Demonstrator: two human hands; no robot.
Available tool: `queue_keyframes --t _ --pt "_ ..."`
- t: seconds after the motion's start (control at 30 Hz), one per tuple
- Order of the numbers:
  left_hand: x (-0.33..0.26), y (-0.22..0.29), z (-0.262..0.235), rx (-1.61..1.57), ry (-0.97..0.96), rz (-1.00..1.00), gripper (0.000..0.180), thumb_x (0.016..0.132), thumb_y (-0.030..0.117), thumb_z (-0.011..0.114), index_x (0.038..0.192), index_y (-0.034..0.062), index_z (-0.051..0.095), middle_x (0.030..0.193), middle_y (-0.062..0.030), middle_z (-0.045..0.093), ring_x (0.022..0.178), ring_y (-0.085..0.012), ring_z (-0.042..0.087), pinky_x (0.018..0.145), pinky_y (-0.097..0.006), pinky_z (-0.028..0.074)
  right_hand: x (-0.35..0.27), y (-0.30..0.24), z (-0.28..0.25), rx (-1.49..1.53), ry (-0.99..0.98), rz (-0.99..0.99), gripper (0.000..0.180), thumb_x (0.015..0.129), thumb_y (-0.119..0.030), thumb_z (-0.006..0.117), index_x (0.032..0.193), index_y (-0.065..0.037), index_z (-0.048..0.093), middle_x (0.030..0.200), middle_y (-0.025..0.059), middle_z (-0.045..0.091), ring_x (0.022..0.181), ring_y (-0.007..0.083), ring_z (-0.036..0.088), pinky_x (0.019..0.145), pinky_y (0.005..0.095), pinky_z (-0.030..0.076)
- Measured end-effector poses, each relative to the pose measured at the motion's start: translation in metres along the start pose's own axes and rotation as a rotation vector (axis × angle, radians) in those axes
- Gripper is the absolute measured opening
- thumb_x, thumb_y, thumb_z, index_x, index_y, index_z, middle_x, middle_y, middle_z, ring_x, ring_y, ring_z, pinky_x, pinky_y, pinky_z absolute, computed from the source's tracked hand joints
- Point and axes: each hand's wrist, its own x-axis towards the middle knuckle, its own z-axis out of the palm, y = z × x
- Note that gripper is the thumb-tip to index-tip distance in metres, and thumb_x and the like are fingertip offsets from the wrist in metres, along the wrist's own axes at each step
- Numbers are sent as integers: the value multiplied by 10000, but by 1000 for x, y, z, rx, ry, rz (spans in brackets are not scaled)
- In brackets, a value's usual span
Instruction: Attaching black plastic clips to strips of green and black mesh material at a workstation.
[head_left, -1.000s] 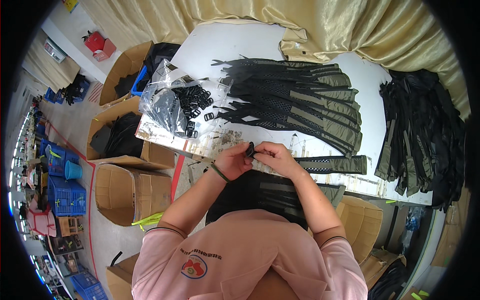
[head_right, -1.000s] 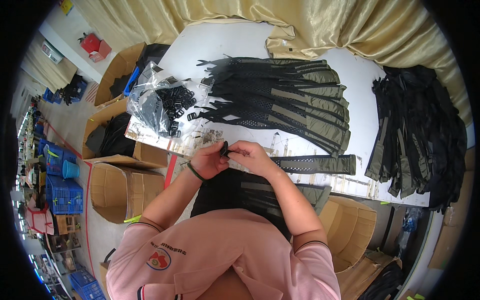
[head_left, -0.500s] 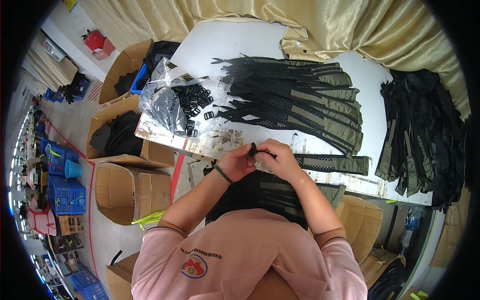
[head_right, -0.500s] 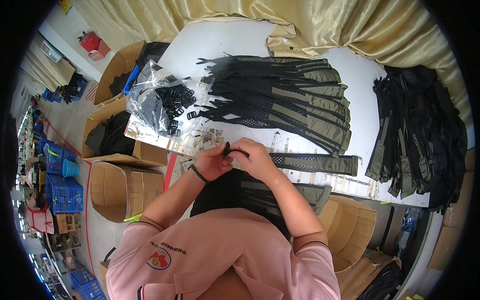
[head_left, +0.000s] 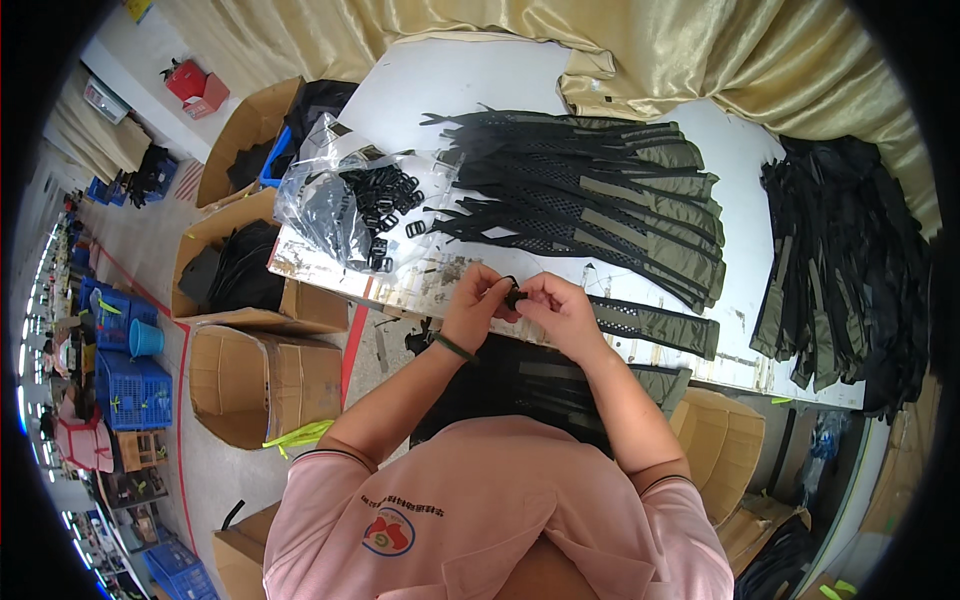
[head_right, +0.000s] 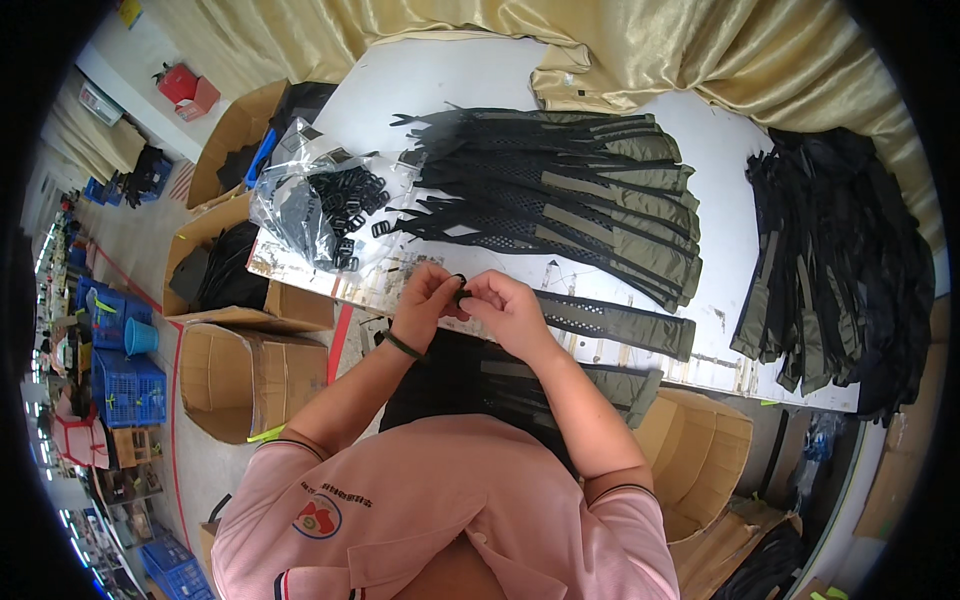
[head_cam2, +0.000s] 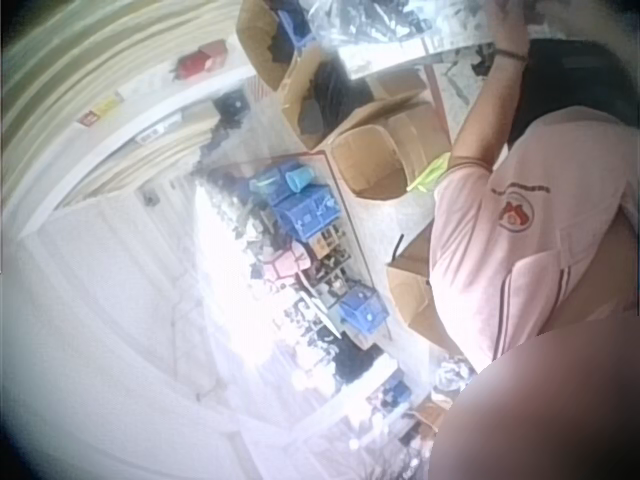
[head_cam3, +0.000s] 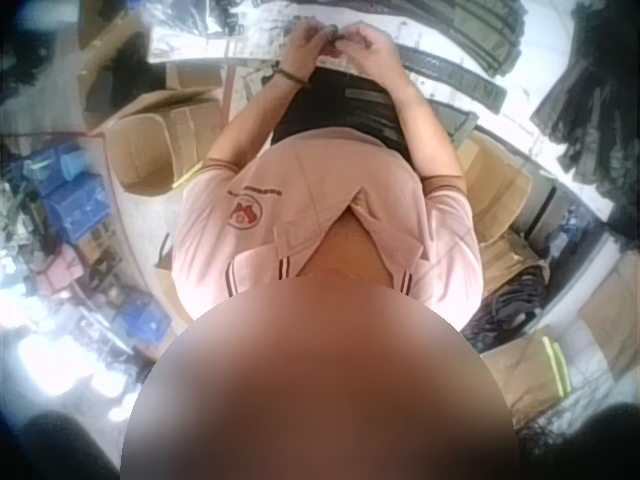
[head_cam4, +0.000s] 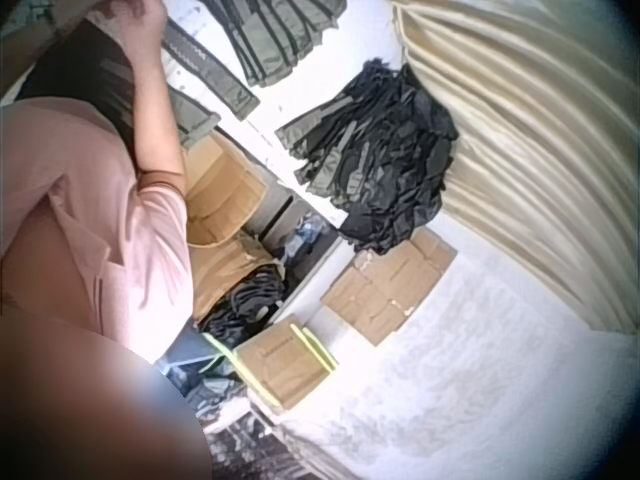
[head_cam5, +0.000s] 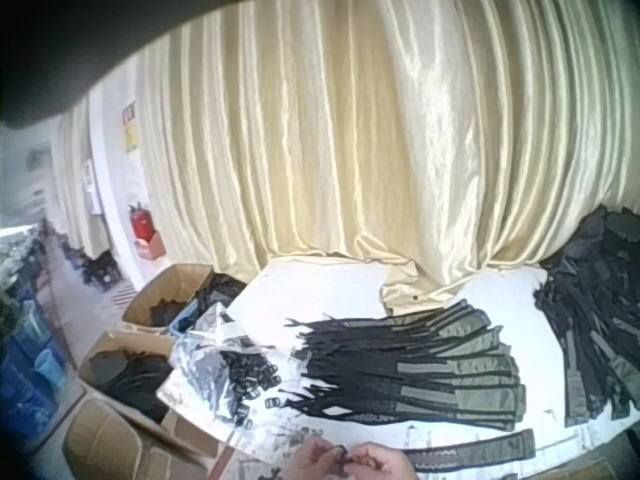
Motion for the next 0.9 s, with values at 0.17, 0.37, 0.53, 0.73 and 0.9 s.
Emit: queue_keyframes --t 0.17,0.37,0.53,0.73,0.9 --pt "-1 2 3 41 -2 85 81 909 60 550 909 21 479 761 -58 576 610 -121 598 540 -236 520 1 6 -2 317 7 252 156 786 27 645 921 0 571 831 8 600 744 65 563 683 189 446" --pt "1 5 1 122 -7 139 55 907 30 539 915 19 486 774 -56 585 623 -104 589 551 -217 505 -7 -3 6 265 90 185 239 789 29 639 1023 19 590 850 44 627 757 103 598 714 215 477" --pt "-1 -1 4 119 -22 208 58 898 -4 536 898 20 483 749 -37 570 630 -87 583 559 -205 488 -7 -10 13 -6 103 -20 176 809 1 642 984 -7 653 826 52 614 751 112 608 694 233 484" --pt "-3 4 7 332 27 257 88 876 4 580 884 25 495 737 -18 562 649 -66 566 562 -199 474 -8 -9 9 -70 114 3 101 800 -76 691 774 -6 623 731 1 558 614 59 482 555 211 383" --pt "-3 13 6 164 -15 215 85 866 11 602 884 23 521 743 -10 566 660 -61 559 575 -196 467 -9 0 2 122 58 298 181 794 -125 708 684 -50 586 626 -59 503 572 29 400 501 202 299"
